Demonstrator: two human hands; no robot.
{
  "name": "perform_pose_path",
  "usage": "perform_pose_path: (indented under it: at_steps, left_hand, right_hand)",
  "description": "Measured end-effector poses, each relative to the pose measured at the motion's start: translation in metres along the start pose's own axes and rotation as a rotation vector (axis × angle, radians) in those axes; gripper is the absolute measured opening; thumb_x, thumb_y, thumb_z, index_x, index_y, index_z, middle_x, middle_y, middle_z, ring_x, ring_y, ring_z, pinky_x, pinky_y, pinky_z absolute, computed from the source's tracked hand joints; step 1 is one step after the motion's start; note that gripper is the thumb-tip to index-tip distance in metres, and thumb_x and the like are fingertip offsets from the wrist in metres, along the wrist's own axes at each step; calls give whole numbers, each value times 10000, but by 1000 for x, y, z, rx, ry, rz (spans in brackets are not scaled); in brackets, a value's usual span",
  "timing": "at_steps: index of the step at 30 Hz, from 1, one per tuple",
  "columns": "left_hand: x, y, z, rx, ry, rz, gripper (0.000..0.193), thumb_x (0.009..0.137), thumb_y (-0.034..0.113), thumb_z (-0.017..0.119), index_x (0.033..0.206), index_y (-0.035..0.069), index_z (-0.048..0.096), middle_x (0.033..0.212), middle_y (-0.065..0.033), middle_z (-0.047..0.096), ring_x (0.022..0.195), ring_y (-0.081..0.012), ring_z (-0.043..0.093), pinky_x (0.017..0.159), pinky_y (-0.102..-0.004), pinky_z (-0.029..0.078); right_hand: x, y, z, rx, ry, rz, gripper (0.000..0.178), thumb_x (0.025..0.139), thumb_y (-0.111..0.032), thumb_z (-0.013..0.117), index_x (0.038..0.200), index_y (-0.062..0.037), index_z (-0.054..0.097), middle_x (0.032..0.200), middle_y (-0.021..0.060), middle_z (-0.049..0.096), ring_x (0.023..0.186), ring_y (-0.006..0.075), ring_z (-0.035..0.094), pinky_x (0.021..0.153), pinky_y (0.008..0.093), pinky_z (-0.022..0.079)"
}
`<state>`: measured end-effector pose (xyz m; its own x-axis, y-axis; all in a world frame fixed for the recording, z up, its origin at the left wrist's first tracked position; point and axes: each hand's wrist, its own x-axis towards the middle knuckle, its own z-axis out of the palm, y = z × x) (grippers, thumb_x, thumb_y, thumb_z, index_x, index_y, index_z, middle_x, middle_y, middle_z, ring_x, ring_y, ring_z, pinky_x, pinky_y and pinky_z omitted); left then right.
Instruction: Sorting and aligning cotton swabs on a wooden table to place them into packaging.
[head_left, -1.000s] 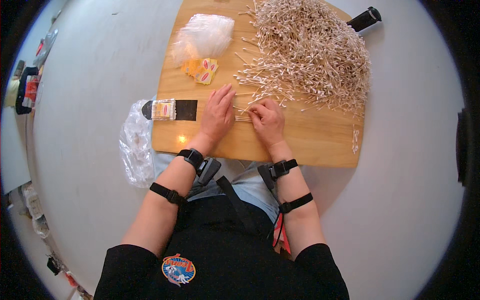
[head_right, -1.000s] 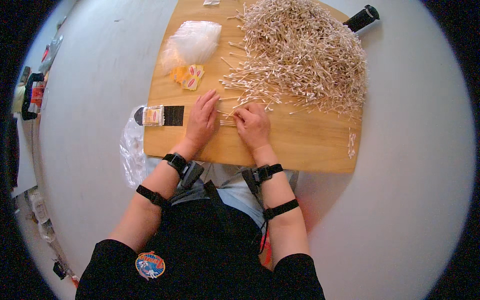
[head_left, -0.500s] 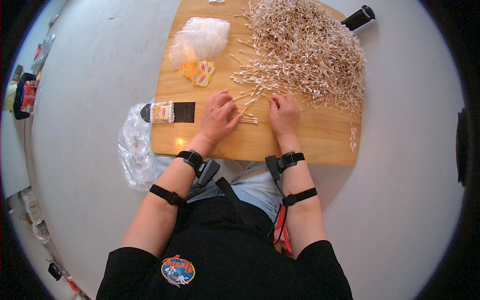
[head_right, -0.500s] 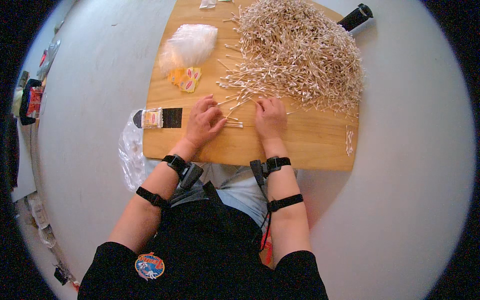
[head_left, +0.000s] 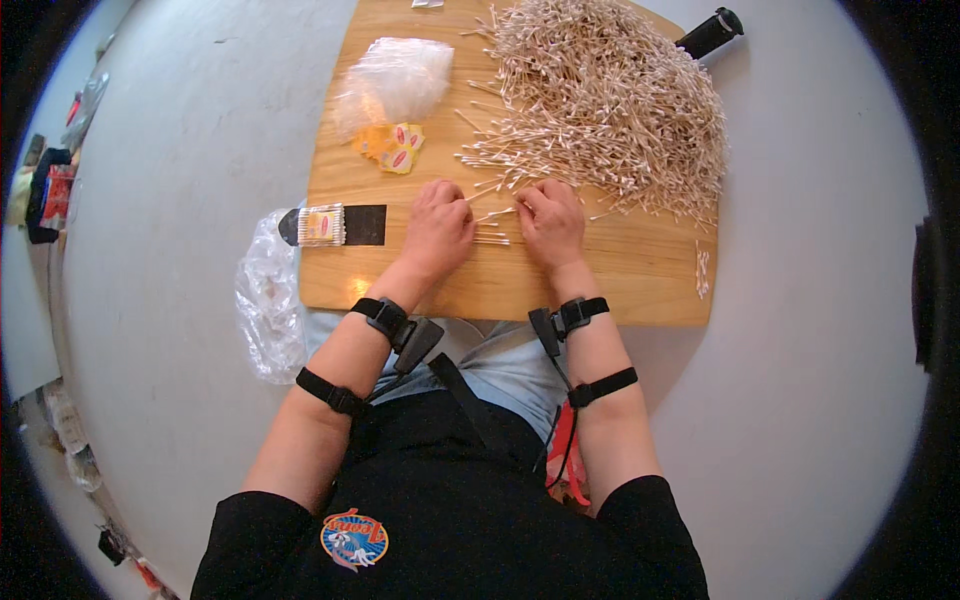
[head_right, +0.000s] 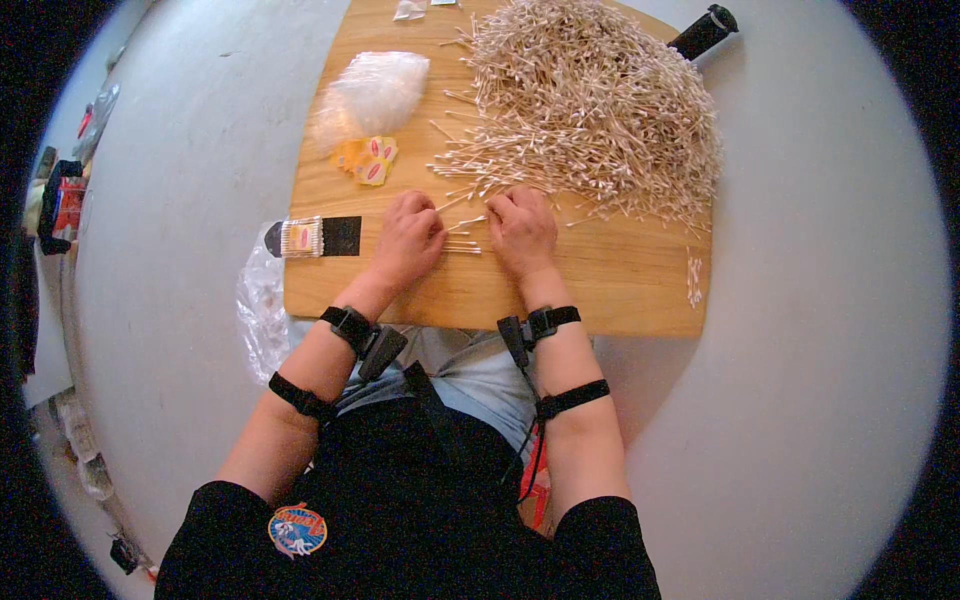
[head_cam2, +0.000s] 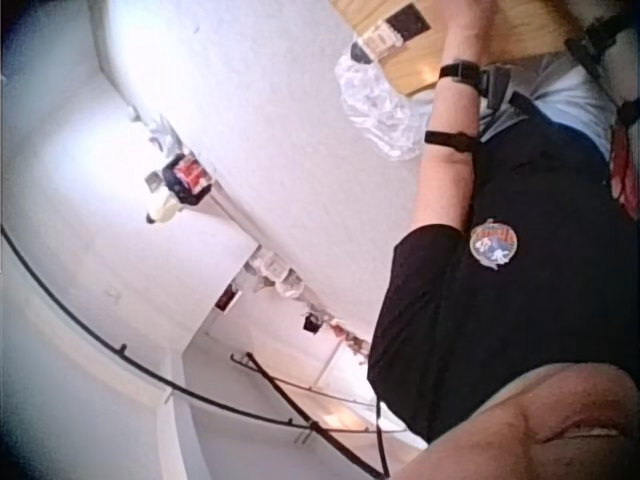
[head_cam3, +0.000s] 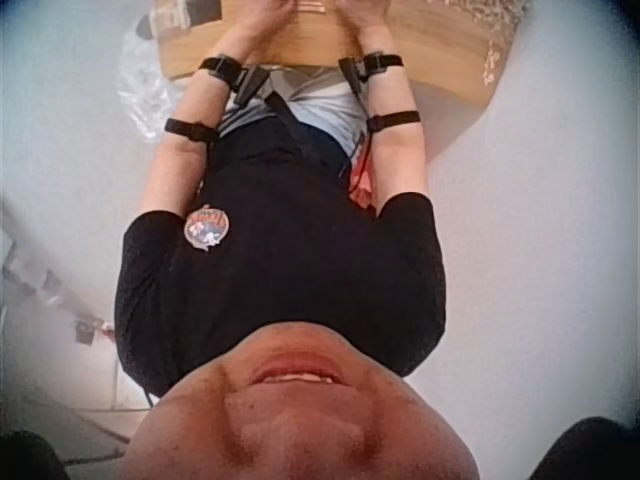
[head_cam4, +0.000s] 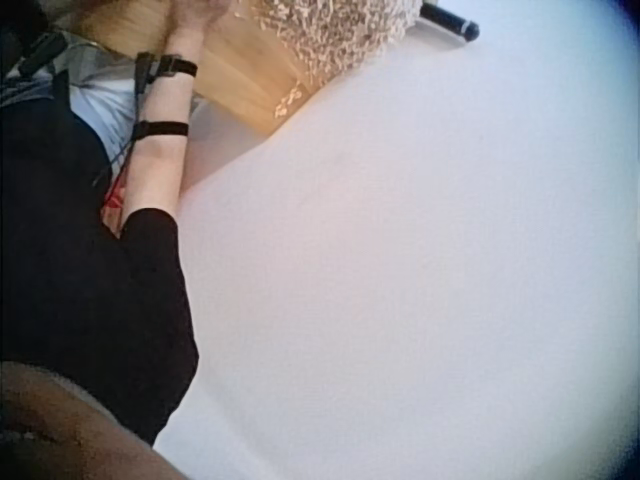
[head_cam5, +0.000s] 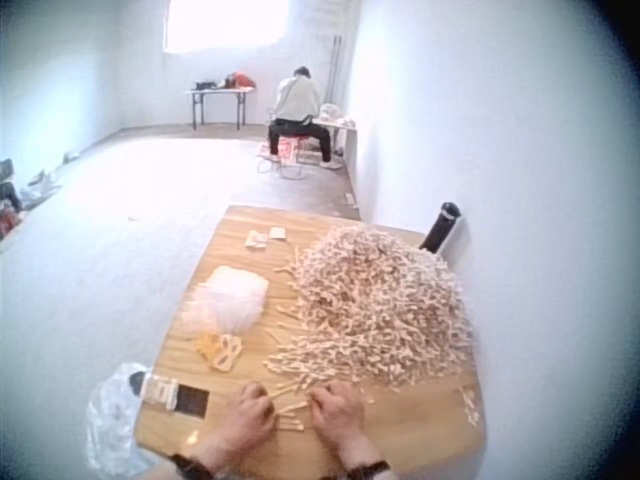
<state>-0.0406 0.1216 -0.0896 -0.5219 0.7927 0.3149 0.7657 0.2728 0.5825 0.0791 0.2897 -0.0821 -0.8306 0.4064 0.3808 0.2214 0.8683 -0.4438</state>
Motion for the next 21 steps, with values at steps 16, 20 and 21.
perform_pose_path:
  at_steps: [16,20,21]
  left_hand:
    - [8,-14,-13,11,-114,-85,100,800,107,698,820,26,643,965,-134,613,977,-339,589,855,-418,495]
    - [14,-18,-6,-17,-15,-122,121,786,123,717,847,46,646,918,-133,614,931,-343,597,807,-424,498]
    - [17,-19,-5,-18,-30,-135,129,784,131,723,857,55,647,902,-133,613,912,-344,600,789,-426,498]
  right_hand:
    - [-9,3,-8,-18,-30,16,106,799,-116,699,840,-94,604,887,80,580,895,303,575,752,415,497]
    - [0,0,3,-38,-65,-67,99,791,-109,698,834,-96,610,862,85,587,867,306,582,741,419,500]
    - [1,-1,6,-21,-62,-85,97,788,-107,699,830,-97,613,852,87,589,858,307,584,736,419,500]
